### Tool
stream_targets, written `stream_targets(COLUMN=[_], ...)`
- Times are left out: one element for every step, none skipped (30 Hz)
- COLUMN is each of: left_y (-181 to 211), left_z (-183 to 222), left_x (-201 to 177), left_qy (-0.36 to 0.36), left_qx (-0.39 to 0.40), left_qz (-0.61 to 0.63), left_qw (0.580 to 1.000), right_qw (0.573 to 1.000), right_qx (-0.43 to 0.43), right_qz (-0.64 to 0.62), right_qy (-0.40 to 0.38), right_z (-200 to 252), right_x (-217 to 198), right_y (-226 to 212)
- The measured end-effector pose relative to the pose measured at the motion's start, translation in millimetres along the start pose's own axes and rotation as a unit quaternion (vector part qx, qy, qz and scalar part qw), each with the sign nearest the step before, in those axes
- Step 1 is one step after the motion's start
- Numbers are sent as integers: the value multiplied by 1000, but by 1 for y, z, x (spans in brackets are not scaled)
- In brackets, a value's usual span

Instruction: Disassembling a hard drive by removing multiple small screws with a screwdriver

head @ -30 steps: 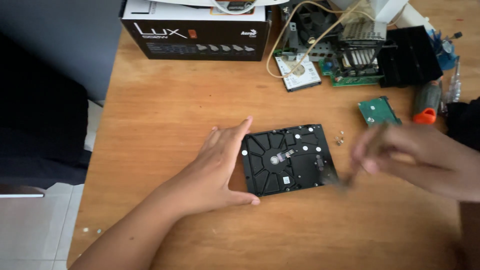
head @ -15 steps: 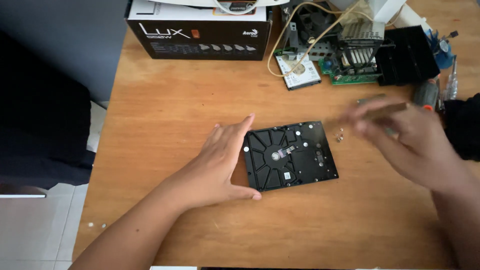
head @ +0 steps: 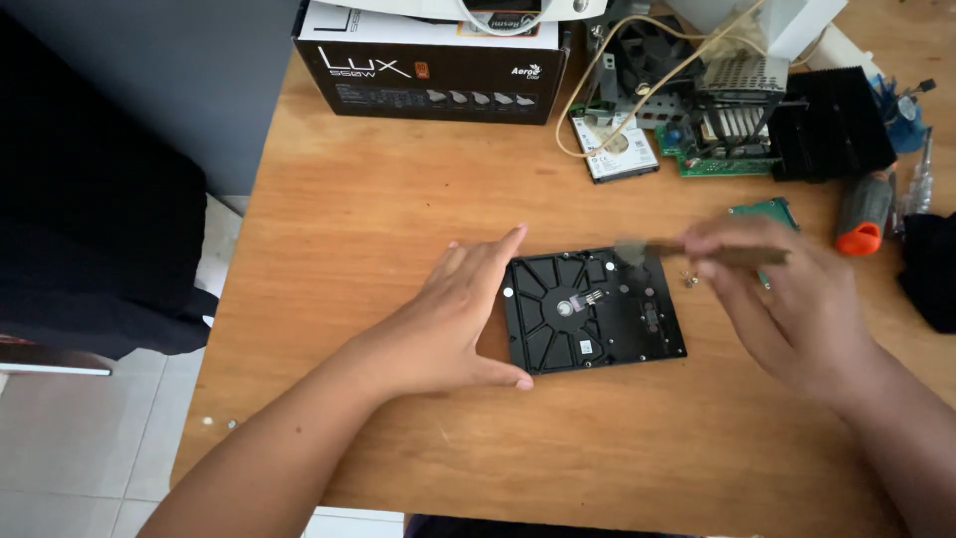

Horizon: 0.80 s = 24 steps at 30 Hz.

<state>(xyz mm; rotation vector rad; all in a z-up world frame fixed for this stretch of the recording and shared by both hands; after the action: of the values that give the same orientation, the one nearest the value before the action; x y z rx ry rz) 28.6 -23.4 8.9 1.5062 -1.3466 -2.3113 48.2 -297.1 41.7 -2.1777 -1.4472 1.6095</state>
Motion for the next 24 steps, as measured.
stream_targets(left_y=[-2, -3, -3, -5, -5, -6, -6, -6, -6, -6, -6, -7, -9, -9, -10, -10, -9, -8, -8, -7, -7, -8, -8, -8], left_z=[-1, -1, -1, -2, -3, -2, -3, -3, -3, -3, -2, -1, -3, -3, -3, -2, -1, -1, -2, -1, -1, -2, -3, -3], left_x=[0, 0, 1, 2, 2, 2, 1, 1, 1, 1, 1, 2, 1, 2, 3, 4, 4, 2, 2, 2, 3, 5, 5, 6], left_qy=[1, 6, 11, 10, 19, 25, 23, 18, 12, 16, 15, 14, 17, 23, 29, 30, 29, 29, 30, 33, 37, 36, 57, 77], left_qx=[-1, 14, 28, 29, 42, 54, 53, 44, 36, 37, 39, 39, 37, 50, 63, 60, 55, 52, 52, 59, 66, 64, 75, 87], left_qz=[1, -6, -14, -15, -21, -27, -28, -24, -20, -20, -21, -20, -18, -30, -41, -39, -38, -40, -41, -42, -44, -43, -57, -69], left_qw=[1000, 1000, 999, 999, 999, 998, 998, 999, 999, 999, 999, 999, 999, 998, 997, 997, 997, 997, 997, 997, 996, 996, 994, 991], right_qw=[1000, 987, 947, 947, 945, 939, 938, 986, 999, 999, 989, 953, 953, 962, 960, 959, 972, 969, 970, 985, 987, 987, 993, 979], right_qx=[0, 40, 81, 81, 141, 201, 202, 110, 16, 12, 112, 212, 210, 119, 27, 27, 116, 200, 199, 140, 79, 79, 90, 102], right_qz=[-1, -119, -235, -235, -222, -211, -214, -103, 12, 13, -95, -201, -200, -200, -198, -200, -108, -13, -13, 65, 142, 140, 11, -120], right_qy=[-2, -104, -203, -202, -193, -183, -182, -75, 34, 33, -25, -87, -90, -143, -194, -197, -172, -142, -142, -76, -8, -10, -71, -132], right_z=[-1, -1, 2, 1, 0, 0, -1, -6, -8, -1, 6, 15, 10, 9, 9, 10, 10, 9, 8, 7, 7, 8, 10, 14], right_x=[-5, -3, -1, 1, 2, 6, 8, 0, -6, -2, 7, 17, 15, 16, 17, 15, 12, 7, 5, -1, -7, -1, 9, 19], right_y=[-6, -10, -15, -11, -3, 5, 6, 2, -5, -6, 1, 7, 1, -13, -28, -20, -5, 10, 7, 0, -8, -14, -20, -27])
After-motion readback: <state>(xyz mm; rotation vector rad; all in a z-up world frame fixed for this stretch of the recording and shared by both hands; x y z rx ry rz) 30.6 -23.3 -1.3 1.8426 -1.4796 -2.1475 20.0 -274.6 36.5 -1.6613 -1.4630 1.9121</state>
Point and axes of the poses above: each hand's wrist, its own z-axis away from the middle knuckle, its own x-axis out of the palm, y = z × x, the point moved 4 cm from there along -z, towards the middle knuckle, and after that the axes turned 7 degrees about x, right-handed, at the moved point
